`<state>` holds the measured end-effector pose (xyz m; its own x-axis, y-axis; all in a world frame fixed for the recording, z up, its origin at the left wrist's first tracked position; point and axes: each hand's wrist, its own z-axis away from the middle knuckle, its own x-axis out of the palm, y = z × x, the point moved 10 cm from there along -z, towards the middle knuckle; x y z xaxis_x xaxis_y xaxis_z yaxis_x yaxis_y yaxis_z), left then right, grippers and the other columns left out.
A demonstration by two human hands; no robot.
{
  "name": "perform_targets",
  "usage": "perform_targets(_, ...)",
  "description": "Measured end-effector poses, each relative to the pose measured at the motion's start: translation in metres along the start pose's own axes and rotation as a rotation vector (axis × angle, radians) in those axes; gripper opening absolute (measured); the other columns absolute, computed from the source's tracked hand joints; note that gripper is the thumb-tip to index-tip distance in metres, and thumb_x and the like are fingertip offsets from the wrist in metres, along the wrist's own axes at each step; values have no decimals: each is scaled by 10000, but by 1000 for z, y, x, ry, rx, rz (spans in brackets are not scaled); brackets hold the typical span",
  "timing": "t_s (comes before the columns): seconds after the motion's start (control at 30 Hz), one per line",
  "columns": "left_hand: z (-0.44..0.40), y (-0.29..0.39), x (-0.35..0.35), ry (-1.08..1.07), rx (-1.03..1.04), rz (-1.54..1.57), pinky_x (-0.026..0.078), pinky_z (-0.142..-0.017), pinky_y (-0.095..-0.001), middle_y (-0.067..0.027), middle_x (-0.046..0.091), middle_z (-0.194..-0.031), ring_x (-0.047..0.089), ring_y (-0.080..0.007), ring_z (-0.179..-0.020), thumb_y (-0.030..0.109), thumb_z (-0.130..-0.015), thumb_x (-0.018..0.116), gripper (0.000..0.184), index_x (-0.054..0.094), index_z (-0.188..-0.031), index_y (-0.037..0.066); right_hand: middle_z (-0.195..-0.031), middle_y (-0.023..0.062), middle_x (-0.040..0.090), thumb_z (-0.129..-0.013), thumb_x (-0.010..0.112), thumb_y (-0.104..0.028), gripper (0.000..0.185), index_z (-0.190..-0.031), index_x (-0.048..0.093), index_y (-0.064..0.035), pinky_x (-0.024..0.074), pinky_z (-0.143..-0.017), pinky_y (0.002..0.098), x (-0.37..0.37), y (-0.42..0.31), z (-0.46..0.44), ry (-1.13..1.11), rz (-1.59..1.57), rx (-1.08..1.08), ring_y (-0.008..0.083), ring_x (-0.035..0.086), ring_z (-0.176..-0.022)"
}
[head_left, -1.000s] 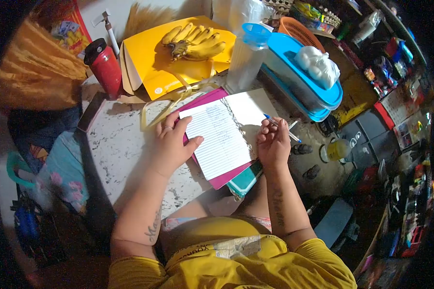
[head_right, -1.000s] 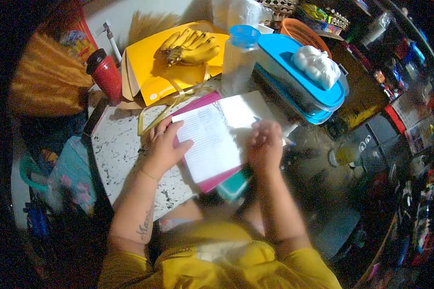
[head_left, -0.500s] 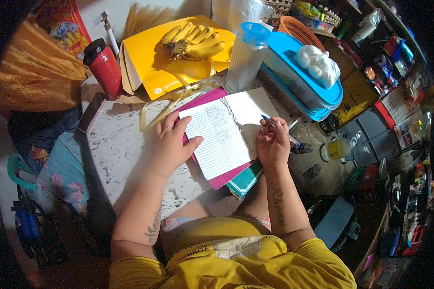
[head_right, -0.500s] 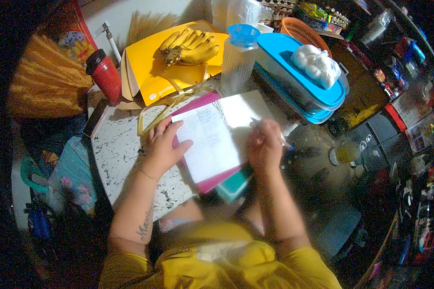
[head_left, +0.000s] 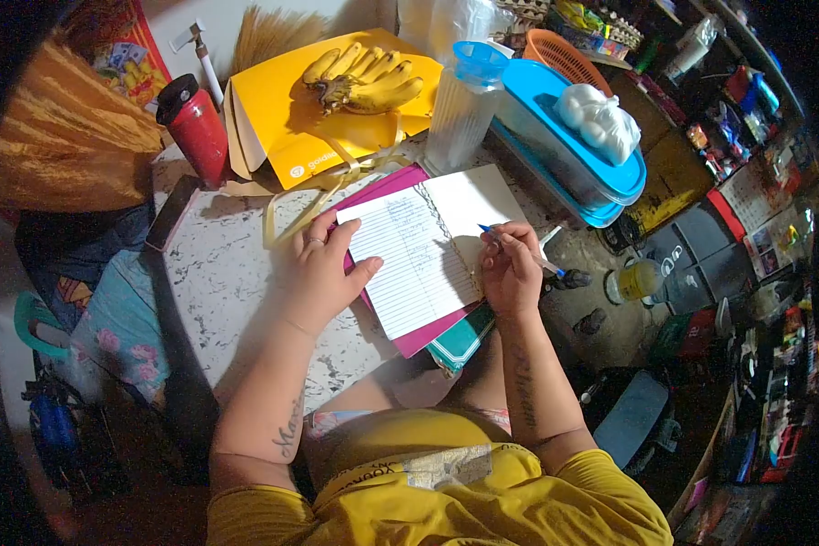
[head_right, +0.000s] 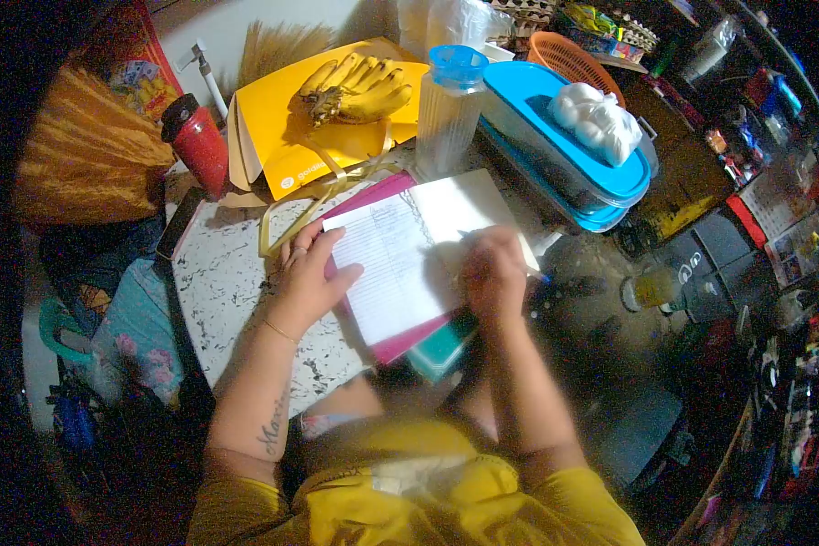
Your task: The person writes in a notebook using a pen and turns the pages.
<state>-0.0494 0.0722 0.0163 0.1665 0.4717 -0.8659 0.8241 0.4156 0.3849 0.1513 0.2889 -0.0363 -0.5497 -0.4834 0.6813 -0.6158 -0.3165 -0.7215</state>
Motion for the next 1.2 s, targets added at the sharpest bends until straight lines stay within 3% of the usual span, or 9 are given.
perform_targets(0.17,0,-2,1,-37,-28,55,335,-1173,-514,-191,481,-1498,426,-434,-1360,406,-808,832,681,617,-1395,135,-849,83,617,-977,618,-96,76,-992,584,-30,450,-620,254,6,-1,4,26,107,10,129,528,-704)
perform_targets(0.47,3,-2,0,-81,-59,104,312,-1191,-532,-205,418,-1566,379,-450,-1410,503,-731,868,834,597,-1416,111,-769,38,604,-972,668,-190,102,-966,618,-102,382,-536,268,2,-8,-6,32,-74,18,124,501,-642)
perform_targets(0.53,3,-2,0,-103,-76,127,308,-1192,-540,-216,418,-1564,382,-451,-1412,519,-730,865,851,592,-1421,104,-752,30,606,-973,675,-224,113,-967,625,-123,382,-533,265,-11,0,-4,261,-302,155,120,506,-638)
perform_targets(0.6,3,0,-1,-95,-69,129,307,-1193,-540,-220,418,-1563,382,-450,-1414,525,-731,863,852,592,-1421,103,-771,25,620,-978,672,-210,103,-954,637,-117,386,-534,259,-8,-4,-2,293,-265,149,113,512,-646)
perform_targets(0.7,3,-2,-1,-77,-49,125,308,-1193,-538,-223,420,-1561,383,-450,-1415,528,-731,862,853,591,-1421,105,-796,23,660,-936,713,-90,60,-900,670,-71,401,-558,244,29,-26,-1,105,237,64,85,521,-660)
perform_targets(0.73,3,-2,0,-66,-35,119,308,-1192,-536,-223,424,-1560,384,-451,-1414,526,-730,863,852,591,-1421,108,-796,23,660,-936,713,-90,60,-900,670,-71,401,-558,244,28,-24,0,104,239,66,85,521,-660)
perform_targets(0.8,3,-3,3,-58,-34,110,308,-1192,-535,-220,428,-1559,387,-453,-1412,530,-728,863,855,591,-1421,111,-810,41,696,-903,754,-56,77,-888,681,-40,431,-613,233,40,-16,0,-88,778,13,75,570,-694)
perform_targets(0.87,2,-4,4,-49,-32,99,309,-1192,-534,-218,432,-1559,389,-454,-1411,534,-725,863,857,592,-1422,115,-791,22,704,-924,765,-91,116,-871,705,-7,466,-635,230,55,0,3,-268,1001,-90,85,615,-709)
perform_targets(1.2,3,-1,2,-42,-27,79,309,-1193,-532,-214,441,-1553,382,-449,-1418,519,-725,873,848,594,-1422,125,-693,-27,611,-946,764,-141,225,-793,658,-14,391,-570,266,47,28,13,-297,1024,-39,67,507,-654)
